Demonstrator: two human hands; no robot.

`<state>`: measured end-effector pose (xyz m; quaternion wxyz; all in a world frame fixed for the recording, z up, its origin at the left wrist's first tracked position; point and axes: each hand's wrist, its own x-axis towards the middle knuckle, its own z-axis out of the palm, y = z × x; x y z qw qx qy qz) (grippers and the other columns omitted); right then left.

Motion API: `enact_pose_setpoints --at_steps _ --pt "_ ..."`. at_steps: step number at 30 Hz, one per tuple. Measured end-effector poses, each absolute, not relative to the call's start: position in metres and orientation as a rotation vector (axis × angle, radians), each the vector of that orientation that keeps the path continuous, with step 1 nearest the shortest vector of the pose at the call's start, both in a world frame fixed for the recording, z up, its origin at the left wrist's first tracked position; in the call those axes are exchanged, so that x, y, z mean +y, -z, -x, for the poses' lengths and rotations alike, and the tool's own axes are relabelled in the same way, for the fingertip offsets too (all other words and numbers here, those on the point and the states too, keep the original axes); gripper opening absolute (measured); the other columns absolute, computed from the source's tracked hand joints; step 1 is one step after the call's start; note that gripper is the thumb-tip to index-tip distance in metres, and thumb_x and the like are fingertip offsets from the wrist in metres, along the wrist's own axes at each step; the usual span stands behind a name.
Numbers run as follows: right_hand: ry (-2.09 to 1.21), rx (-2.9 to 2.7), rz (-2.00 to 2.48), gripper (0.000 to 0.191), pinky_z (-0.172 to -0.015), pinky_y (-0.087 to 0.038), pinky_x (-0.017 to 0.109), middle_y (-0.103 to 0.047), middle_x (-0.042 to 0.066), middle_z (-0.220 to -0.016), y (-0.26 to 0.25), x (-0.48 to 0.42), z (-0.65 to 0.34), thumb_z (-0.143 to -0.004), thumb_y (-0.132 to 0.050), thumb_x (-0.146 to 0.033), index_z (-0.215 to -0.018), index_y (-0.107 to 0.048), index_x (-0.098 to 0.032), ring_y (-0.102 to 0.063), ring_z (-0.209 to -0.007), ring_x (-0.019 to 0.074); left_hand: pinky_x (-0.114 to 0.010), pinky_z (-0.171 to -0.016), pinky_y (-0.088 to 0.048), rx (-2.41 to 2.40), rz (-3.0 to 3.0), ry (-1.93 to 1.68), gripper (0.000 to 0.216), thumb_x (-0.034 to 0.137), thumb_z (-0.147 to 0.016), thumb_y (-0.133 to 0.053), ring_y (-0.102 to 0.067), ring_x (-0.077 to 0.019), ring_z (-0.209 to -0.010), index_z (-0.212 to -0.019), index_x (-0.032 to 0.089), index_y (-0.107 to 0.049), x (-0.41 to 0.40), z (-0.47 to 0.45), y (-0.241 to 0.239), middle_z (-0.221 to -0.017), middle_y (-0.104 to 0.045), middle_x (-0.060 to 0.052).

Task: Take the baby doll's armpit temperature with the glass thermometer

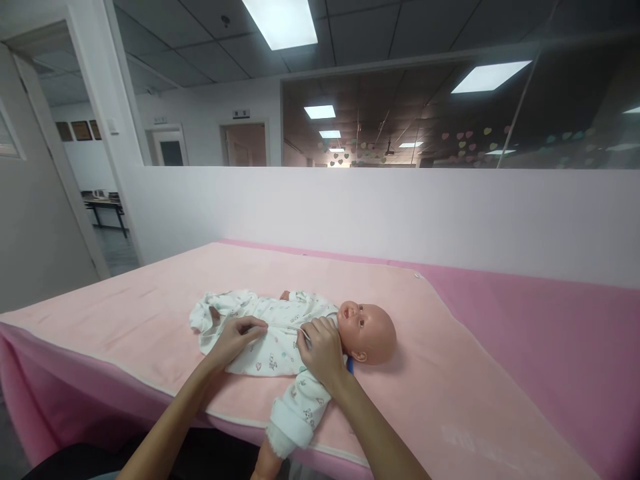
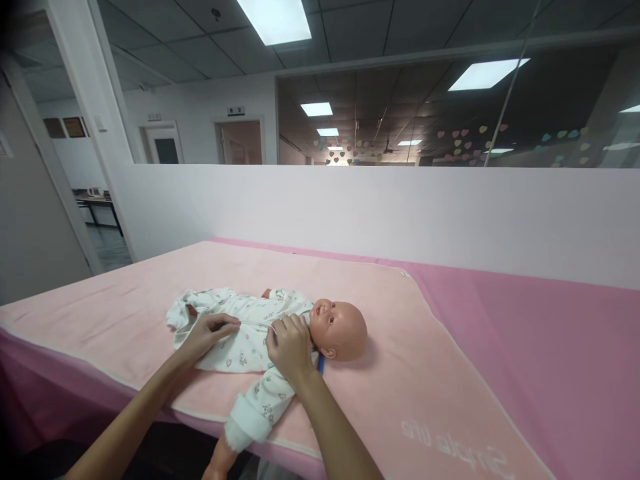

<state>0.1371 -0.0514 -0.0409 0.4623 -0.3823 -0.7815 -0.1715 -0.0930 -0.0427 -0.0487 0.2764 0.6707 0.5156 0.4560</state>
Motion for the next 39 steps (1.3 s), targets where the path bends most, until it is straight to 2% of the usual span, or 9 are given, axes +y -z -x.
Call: enact_pose_setpoints --at_steps 9,16,22,29,36,39 --pt "0.413 -1.921 0.935 0.019 -0.062 -0.027 0.028 -0.051 0.002 -0.064 0.0406 -0.0518 -0.137 -0.08 -0.047 -0.019 -0.061 -0.047 -0.019 -0.041 -0.062 0.0141 -0.027 -0.06 -0.045 1.367 -1.832 -1.274 0.031 0.043 -0.07 -0.063 -0.059 -0.0204 -0.075 -0.084 0.017 -0.067 -0.0395 0.0949 0.0535 -0.083 -0.066 -0.006" --pt "0.421 -1.91 0.918 0.019 -0.063 -0.028 0.029 -0.05 0.001 -0.064 0.0396 -0.0526 -0.1378 -0.079 -0.048 -0.018 -0.06 -0.046 -0.019 -0.04 -0.062 0.0138 -0.031 -0.072 -0.048 1.315 -1.784 -1.357 0.039 0.041 -0.067 -0.068 -0.06 -0.0257 -0.091 -0.097 0.016 -0.063 -0.0403 0.0915 0.0531 -0.093 -0.067 -0.009" --pt "0.458 -1.924 0.925 0.019 -0.065 -0.028 0.029 -0.049 0.001 -0.064 0.0371 -0.0545 -0.1389 -0.079 -0.048 -0.019 -0.06 -0.047 -0.019 -0.041 -0.063 0.0142 -0.032 -0.071 -0.049 1.368 -1.8 -1.343 0.039 0.043 -0.067 -0.067 -0.06 -0.0261 -0.09 -0.096 0.017 -0.064 -0.0405 0.0907 0.0519 -0.094 -0.066 -0.009" --pt "0.451 -1.925 0.915 0.02 -0.066 -0.028 0.03 -0.049 0.001 -0.063 0.0353 -0.0554 -0.1392 -0.079 -0.048 -0.019 -0.059 -0.046 -0.019 -0.04 -0.063 0.0145 -0.031 -0.067 -0.048 1.424 -1.845 -1.351 0.036 0.044 -0.065 -0.066 -0.06 -0.0244 -0.082 -0.091 0.018 -0.065 -0.0394 0.0885 0.051 -0.085 -0.067 -0.006" --pt "0.463 -1.913 0.918 0.021 -0.066 -0.028 0.03 -0.048 0.001 -0.062 0.0358 -0.0556 -0.139 -0.08 -0.047 -0.019 -0.058 -0.046 -0.019 -0.04 -0.063 0.0146 -0.034 -0.078 -0.048 1.395 -1.868 -1.381 0.032 0.041 -0.069 -0.064 -0.059 -0.0254 -0.092 -0.091 0.018 -0.066 -0.0401 0.0869 0.0511 -0.094 -0.067 -0.006" --pt "0.479 -1.904 0.924 0.021 -0.066 -0.028 0.03 -0.048 0.001 -0.061 0.0364 -0.055 -0.1385 -0.08 -0.047 -0.019 -0.058 -0.047 -0.019 -0.04 -0.062 0.0146 -0.035 -0.078 -0.048 1.397 -1.851 -1.37 0.034 0.043 -0.069 -0.064 -0.059 -0.0264 -0.094 -0.092 0.018 -0.066 -0.0395 0.0879 0.052 -0.096 -0.067 -0.007"
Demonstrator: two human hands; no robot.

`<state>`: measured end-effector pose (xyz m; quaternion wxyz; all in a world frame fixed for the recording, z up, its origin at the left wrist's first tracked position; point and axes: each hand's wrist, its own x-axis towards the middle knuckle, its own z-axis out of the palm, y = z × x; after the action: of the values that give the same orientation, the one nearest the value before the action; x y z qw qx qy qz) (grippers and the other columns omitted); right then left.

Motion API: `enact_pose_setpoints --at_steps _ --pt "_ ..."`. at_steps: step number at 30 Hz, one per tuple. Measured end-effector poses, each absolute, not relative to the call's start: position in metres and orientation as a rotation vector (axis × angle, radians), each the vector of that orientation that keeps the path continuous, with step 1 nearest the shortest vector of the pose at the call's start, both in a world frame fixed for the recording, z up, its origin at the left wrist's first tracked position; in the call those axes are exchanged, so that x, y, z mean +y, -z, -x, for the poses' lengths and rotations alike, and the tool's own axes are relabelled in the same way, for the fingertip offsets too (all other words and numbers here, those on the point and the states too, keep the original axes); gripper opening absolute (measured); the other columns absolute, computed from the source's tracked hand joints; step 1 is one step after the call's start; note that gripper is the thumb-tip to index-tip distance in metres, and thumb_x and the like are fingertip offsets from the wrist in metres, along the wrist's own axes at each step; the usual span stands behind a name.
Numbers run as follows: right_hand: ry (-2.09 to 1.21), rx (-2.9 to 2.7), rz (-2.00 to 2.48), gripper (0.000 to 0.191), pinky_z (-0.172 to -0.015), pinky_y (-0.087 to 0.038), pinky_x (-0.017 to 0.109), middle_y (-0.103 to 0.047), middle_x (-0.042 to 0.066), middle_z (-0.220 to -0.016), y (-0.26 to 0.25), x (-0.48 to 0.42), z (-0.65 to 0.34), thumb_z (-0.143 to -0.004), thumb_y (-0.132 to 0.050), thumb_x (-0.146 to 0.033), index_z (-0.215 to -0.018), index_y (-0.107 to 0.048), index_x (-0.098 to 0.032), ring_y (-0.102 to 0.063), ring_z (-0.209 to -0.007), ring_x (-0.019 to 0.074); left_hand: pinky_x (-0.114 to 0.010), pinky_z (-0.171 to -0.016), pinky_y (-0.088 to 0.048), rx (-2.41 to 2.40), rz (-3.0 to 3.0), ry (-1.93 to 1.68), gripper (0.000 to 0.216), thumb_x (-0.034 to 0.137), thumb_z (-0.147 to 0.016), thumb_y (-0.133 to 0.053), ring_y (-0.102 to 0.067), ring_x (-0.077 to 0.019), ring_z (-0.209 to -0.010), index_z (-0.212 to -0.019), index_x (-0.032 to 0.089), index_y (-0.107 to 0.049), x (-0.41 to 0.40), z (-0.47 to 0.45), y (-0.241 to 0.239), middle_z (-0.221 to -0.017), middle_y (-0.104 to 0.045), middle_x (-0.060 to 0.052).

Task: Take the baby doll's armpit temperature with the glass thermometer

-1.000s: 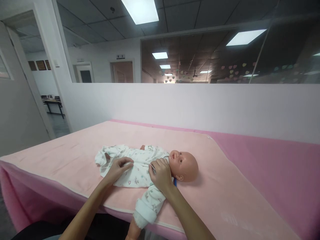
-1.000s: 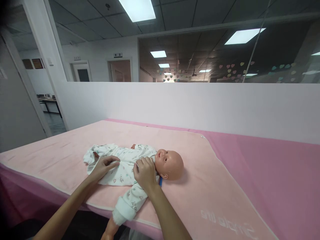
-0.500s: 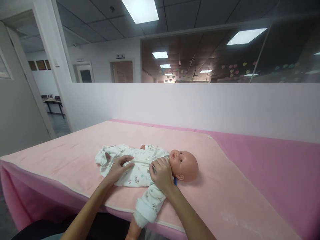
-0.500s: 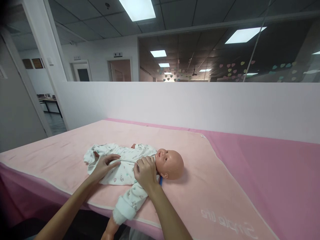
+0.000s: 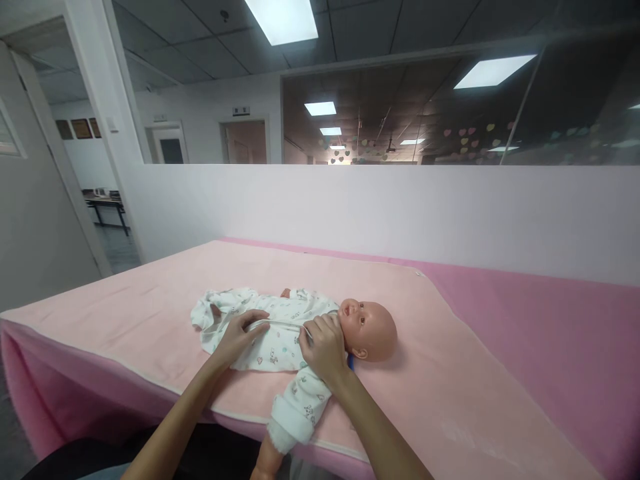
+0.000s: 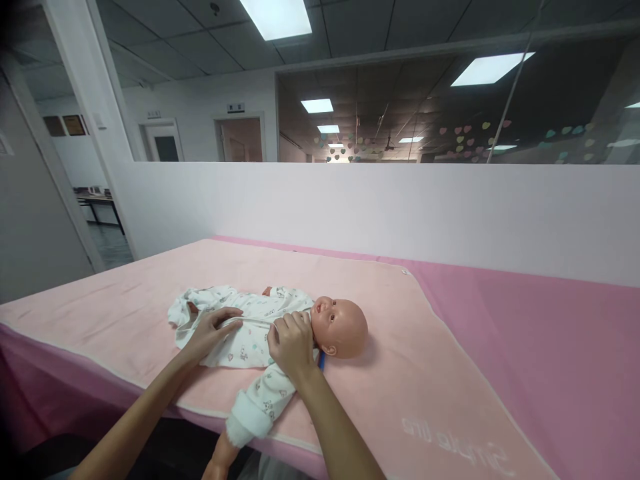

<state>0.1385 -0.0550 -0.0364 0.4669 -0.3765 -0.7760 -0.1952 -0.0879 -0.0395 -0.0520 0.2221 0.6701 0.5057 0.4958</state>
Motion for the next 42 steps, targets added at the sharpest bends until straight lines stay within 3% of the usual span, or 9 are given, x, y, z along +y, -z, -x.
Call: enact_pose_setpoints --at_steps 17,42 --pt "0.461 -1.89 0.924 0.021 -0.066 -0.028 0.03 -0.048 0.001 -0.061 0.0389 -0.0527 -0.1384 -0.079 -0.048 -0.018 -0.058 -0.046 -0.019 -0.04 -0.062 0.0146 -0.033 -0.075 -0.048 1.308 -1.775 -1.365 0.034 0.038 -0.068 -0.066 -0.06 -0.0259 -0.092 -0.094 0.017 -0.064 -0.0366 0.0917 0.0564 -0.094 -0.067 -0.008" --pt "0.474 -1.902 0.906 0.022 -0.066 -0.028 0.03 -0.05 0.001 -0.061 0.0396 -0.052 -0.1392 -0.08 -0.048 -0.02 -0.058 -0.047 -0.018 -0.04 -0.062 0.0141 -0.026 -0.064 -0.045 1.315 -1.833 -1.35 0.016 0.029 -0.068 -0.061 -0.059 -0.0199 -0.075 -0.077 0.016 -0.061 -0.0426 0.0899 0.0517 -0.078 -0.064 -0.004"
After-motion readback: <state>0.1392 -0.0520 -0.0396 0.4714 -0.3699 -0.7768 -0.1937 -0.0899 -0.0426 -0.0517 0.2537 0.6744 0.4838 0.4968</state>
